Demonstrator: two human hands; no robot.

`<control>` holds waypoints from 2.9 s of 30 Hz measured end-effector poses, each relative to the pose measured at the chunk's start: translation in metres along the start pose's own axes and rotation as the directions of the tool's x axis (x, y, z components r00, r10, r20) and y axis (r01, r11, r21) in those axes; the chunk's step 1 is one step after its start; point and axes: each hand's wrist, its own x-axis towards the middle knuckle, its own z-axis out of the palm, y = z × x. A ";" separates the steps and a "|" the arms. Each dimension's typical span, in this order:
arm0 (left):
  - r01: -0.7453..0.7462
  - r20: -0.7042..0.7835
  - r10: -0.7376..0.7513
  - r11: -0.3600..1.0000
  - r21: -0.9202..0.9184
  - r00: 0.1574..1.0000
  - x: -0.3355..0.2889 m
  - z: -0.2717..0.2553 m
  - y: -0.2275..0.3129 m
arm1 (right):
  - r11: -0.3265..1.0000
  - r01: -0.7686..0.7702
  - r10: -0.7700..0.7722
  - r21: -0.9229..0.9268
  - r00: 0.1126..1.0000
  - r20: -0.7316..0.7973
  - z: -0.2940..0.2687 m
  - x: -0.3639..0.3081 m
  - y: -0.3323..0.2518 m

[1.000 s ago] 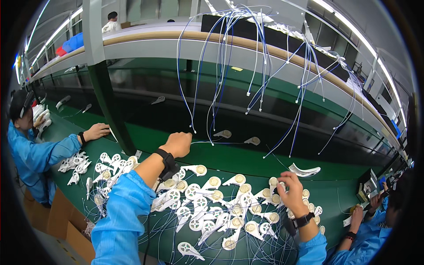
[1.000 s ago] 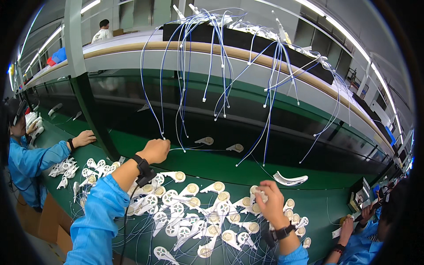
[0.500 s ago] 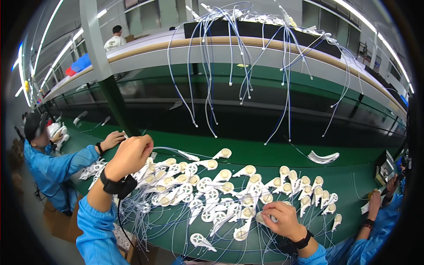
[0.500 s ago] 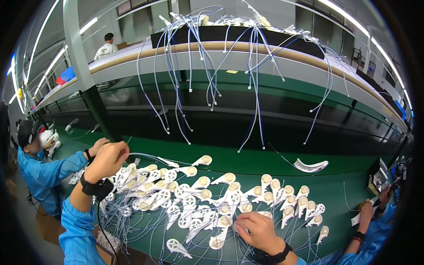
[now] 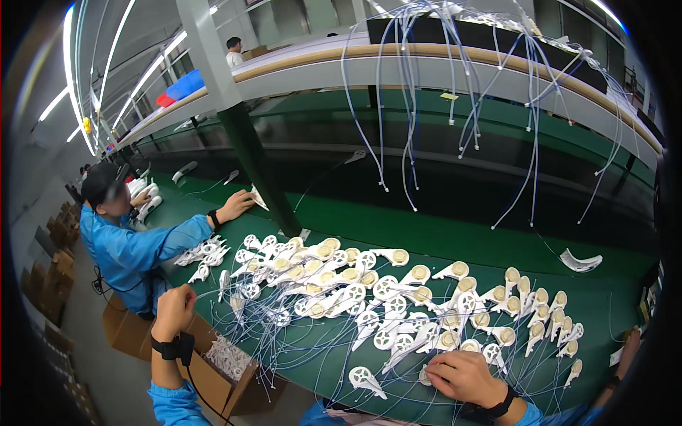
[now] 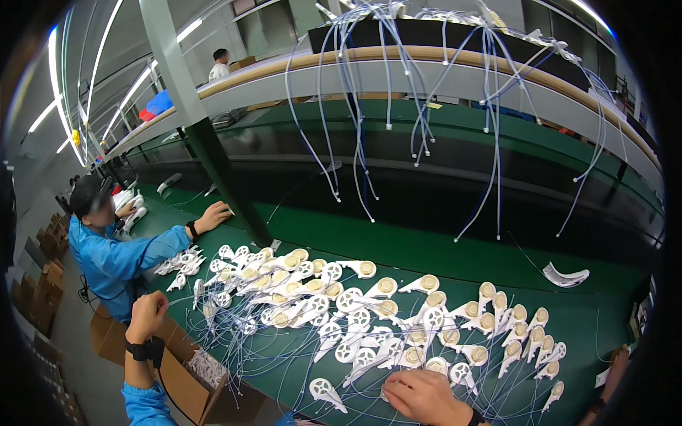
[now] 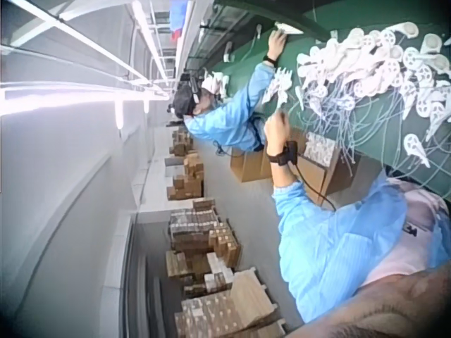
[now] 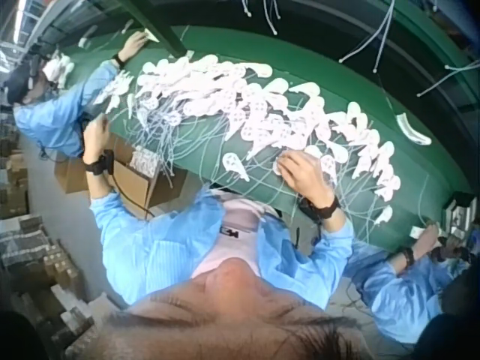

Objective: The worker is assembling small white electronic parts with attached blue and green wires at a long factory workbench.

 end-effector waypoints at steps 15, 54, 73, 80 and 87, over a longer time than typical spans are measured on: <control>0.026 -0.149 -0.047 0.989 -0.143 0.988 0.004 0.042 0.004 | 0.997 -0.033 0.032 0.064 0.999 0.026 0.017 0.008 -0.003; 0.084 0.449 0.230 0.813 -0.577 0.863 0.244 0.138 0.285 | 0.999 0.002 0.000 0.042 1.000 -0.028 0.013 -0.005 0.016; 0.442 0.063 0.657 -0.430 -0.787 0.751 0.056 0.021 0.313 | 0.910 -0.355 0.332 0.215 0.933 0.140 0.008 0.027 0.014; 0.325 -0.073 0.597 -0.530 -0.783 0.799 0.063 -0.006 0.313 | 0.951 -0.208 0.159 0.229 0.964 0.215 0.038 0.032 0.004; 0.162 -0.268 0.535 -0.625 -0.764 0.801 0.078 -0.035 0.267 | 0.959 -0.104 0.055 0.264 0.981 0.186 0.055 0.011 -0.004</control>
